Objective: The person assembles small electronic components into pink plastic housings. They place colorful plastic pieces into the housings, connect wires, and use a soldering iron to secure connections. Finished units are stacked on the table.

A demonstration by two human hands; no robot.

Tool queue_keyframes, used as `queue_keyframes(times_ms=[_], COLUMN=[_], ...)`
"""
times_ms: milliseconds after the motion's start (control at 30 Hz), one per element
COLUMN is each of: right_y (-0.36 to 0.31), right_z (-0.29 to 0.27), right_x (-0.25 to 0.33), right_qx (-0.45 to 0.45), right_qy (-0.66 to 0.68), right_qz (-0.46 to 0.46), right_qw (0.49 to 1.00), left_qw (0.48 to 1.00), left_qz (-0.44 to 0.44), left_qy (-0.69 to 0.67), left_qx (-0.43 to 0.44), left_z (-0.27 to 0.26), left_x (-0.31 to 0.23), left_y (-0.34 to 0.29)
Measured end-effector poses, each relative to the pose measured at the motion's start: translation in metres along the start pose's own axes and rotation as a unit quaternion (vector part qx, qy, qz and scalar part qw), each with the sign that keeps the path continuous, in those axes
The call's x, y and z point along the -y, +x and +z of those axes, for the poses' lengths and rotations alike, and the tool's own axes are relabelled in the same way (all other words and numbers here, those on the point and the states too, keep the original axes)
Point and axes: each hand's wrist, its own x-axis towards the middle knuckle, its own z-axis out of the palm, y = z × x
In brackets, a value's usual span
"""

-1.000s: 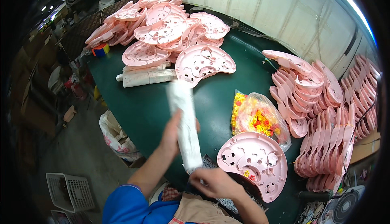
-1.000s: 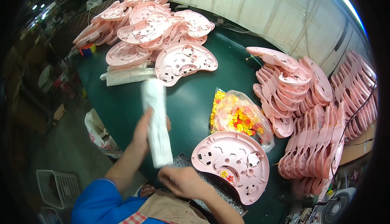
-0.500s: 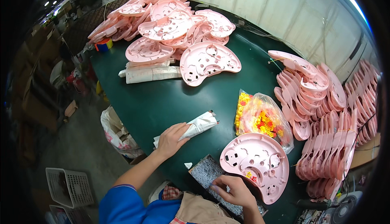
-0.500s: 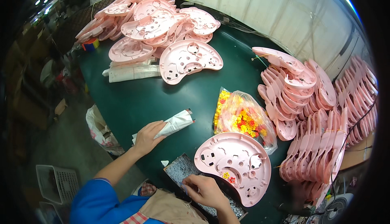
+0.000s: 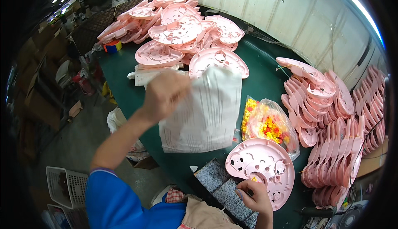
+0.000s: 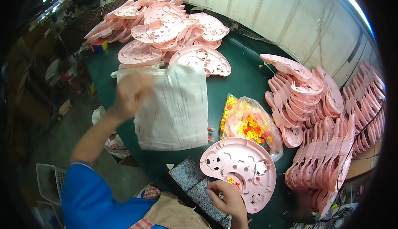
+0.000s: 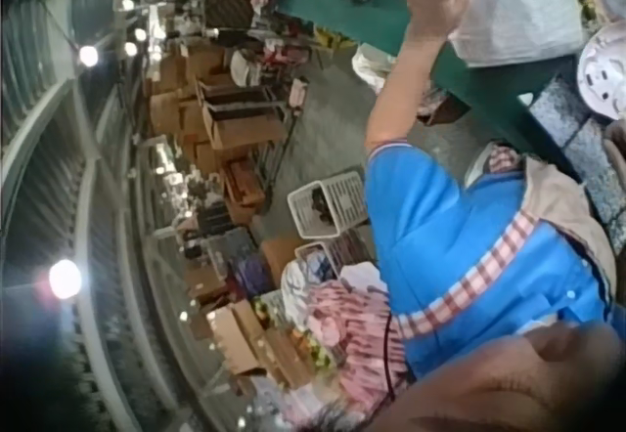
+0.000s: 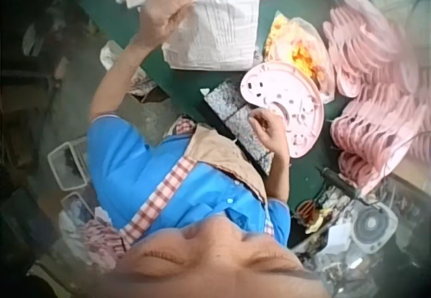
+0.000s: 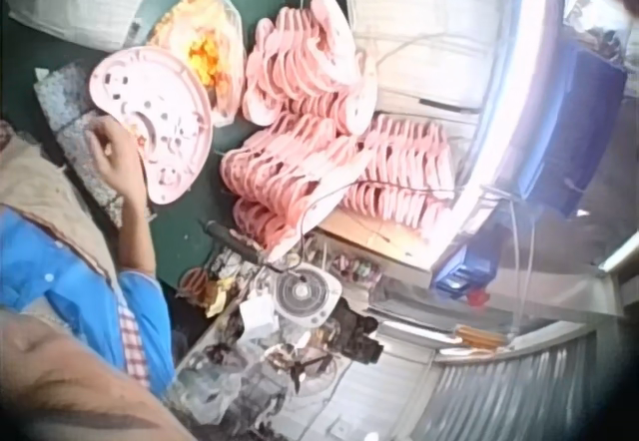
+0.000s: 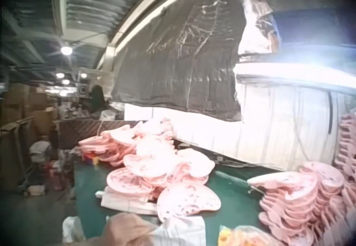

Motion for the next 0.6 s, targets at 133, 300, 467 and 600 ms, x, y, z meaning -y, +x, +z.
queue_keyframes(times_ms=[133, 300, 467, 600], right_y=[-0.004, -0.006, -0.009, -0.012], right_z=[-0.006, -0.008, -0.009, -0.007], right_x=[0.000, -0.003, -0.016, -0.024], right_qx=[-0.002, -0.011, -0.027, -0.024], right_qy=[-0.010, 0.004, 0.016, 0.058], right_qz=[0.020, 0.025, 0.031, 0.081], right_qw=[1.000, 1.000, 0.999, 0.995], left_qw=[0.953, 0.850, 0.782, 0.768], left_qz=[-0.245, -0.358, -0.463, -0.447], left_qy=[-0.132, -0.221, -0.040, 0.211], left_qx=[-0.123, -0.318, -0.416, -0.407], left_z=[-0.029, -0.076, -0.107, -0.131], left_x=[0.041, 0.124, 0.180, 0.177], left_y=[0.049, 0.048, -0.047, -0.162])
